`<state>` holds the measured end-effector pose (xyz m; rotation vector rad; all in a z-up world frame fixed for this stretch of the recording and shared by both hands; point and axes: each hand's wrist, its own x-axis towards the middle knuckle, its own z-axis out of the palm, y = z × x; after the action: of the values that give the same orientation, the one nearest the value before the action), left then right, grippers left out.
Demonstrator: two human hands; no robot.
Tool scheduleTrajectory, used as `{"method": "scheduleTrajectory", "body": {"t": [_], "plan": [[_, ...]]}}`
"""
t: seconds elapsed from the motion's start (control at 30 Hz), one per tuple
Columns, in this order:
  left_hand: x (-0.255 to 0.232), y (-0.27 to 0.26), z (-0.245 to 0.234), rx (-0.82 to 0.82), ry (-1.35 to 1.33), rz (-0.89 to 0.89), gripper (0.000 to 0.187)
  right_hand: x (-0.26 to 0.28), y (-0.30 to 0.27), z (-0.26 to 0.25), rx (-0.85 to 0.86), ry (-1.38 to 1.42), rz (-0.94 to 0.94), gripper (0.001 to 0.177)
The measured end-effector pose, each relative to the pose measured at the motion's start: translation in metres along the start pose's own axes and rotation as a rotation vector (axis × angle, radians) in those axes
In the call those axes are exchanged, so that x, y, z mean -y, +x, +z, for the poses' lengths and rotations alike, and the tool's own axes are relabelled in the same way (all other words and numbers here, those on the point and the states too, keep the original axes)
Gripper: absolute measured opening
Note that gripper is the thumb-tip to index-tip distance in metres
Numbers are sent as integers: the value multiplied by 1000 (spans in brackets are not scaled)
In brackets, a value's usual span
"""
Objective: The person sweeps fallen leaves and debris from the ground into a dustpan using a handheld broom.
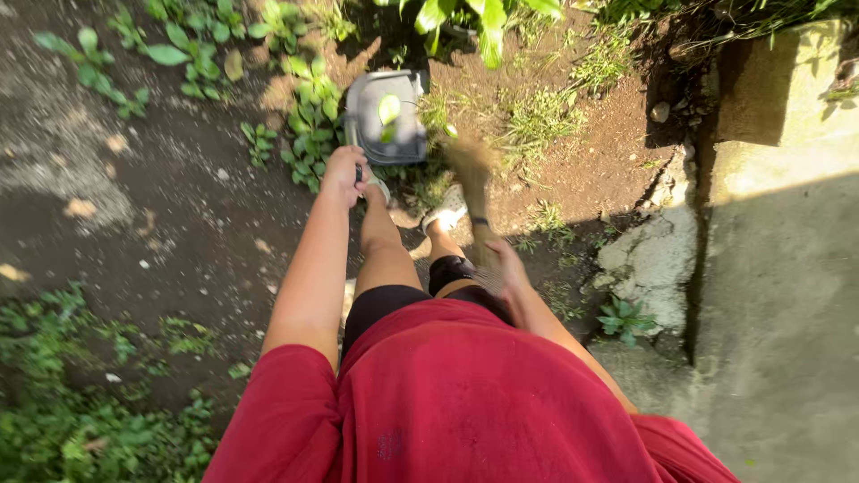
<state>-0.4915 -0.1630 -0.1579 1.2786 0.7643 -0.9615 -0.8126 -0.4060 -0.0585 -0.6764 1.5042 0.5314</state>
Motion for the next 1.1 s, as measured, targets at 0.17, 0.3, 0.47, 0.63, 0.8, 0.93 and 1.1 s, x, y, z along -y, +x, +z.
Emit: {"method": "scheduleTrajectory", "body": {"t": [0.17, 0.3, 0.47, 0.63, 0.8, 0.93, 1.1], "plan": [[35, 22, 0, -106, -82, -38, 28, -5, -6, 11, 356, -57, -36, 74], [51, 26, 1, -99, -86, 29, 27, 14, -69, -19, 494, 32, -59, 81], [52, 27, -2, -121, -94, 15, 24, 7, -54, -22, 210, 143, -105, 63], [44, 27, -1, -130, -96, 20, 19, 3, 18, 55, 258, -115, -17, 65], [36, 22, -18, -126, -93, -23, 18, 0, -51, 58, 455, -103, -60, 61], [23, 10, -52, -27, -185, -8, 18, 22, -126, 24, 486, -26, -59, 74], [8, -24, -100, -10, -275, -58, 22, 37, -96, 2, 78, 9, -189, 57]]}}
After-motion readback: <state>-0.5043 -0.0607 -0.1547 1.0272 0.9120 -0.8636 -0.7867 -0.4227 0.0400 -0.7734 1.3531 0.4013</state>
